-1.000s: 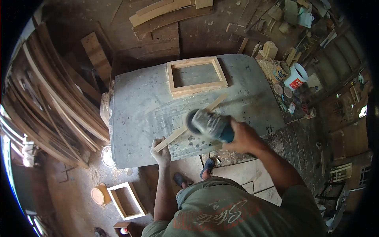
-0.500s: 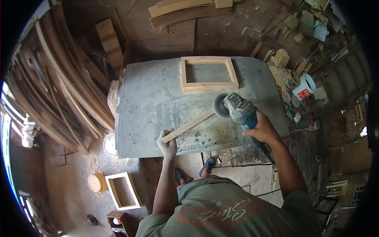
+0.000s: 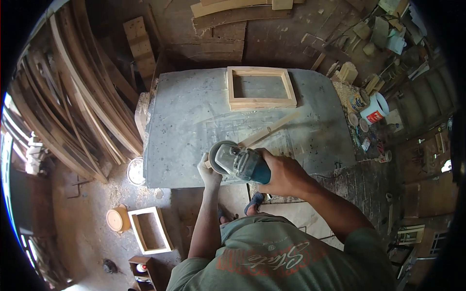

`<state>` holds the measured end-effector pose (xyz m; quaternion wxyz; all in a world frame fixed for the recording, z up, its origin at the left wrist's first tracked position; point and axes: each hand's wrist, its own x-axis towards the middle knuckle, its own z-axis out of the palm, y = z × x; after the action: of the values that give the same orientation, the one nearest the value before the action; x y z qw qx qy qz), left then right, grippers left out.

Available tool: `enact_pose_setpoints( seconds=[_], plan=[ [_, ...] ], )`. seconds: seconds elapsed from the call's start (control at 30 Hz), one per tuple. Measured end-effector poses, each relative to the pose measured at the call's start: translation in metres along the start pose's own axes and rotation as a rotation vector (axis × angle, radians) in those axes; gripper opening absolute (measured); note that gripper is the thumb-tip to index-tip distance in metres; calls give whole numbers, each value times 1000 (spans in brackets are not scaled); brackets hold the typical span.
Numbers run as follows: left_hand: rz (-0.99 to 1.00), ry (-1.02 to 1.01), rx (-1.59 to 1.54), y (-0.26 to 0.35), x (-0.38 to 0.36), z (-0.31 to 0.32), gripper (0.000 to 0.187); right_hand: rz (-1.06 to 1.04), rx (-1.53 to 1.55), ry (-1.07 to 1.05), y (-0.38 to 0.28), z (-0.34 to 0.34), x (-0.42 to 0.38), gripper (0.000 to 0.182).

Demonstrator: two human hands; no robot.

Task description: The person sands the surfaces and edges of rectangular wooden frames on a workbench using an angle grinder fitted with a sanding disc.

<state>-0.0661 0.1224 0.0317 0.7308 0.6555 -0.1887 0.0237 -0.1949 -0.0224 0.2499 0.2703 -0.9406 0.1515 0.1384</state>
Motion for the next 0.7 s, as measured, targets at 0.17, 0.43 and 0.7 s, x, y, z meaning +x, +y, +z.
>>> enact_pose_setpoints(
  seconds=[0.17,0.43,0.7],
  plan=[
    [-131,18,71,-3,5,-1,15,32,-9,33,16,-18,-4,78],
    [-74,47,116,-7,9,-1,23,142,55,183,79,-49,-7,76],
    [-196,-14,124,-7,6,-6,10,204,130,308,120,-69,-4,73]
  ],
)
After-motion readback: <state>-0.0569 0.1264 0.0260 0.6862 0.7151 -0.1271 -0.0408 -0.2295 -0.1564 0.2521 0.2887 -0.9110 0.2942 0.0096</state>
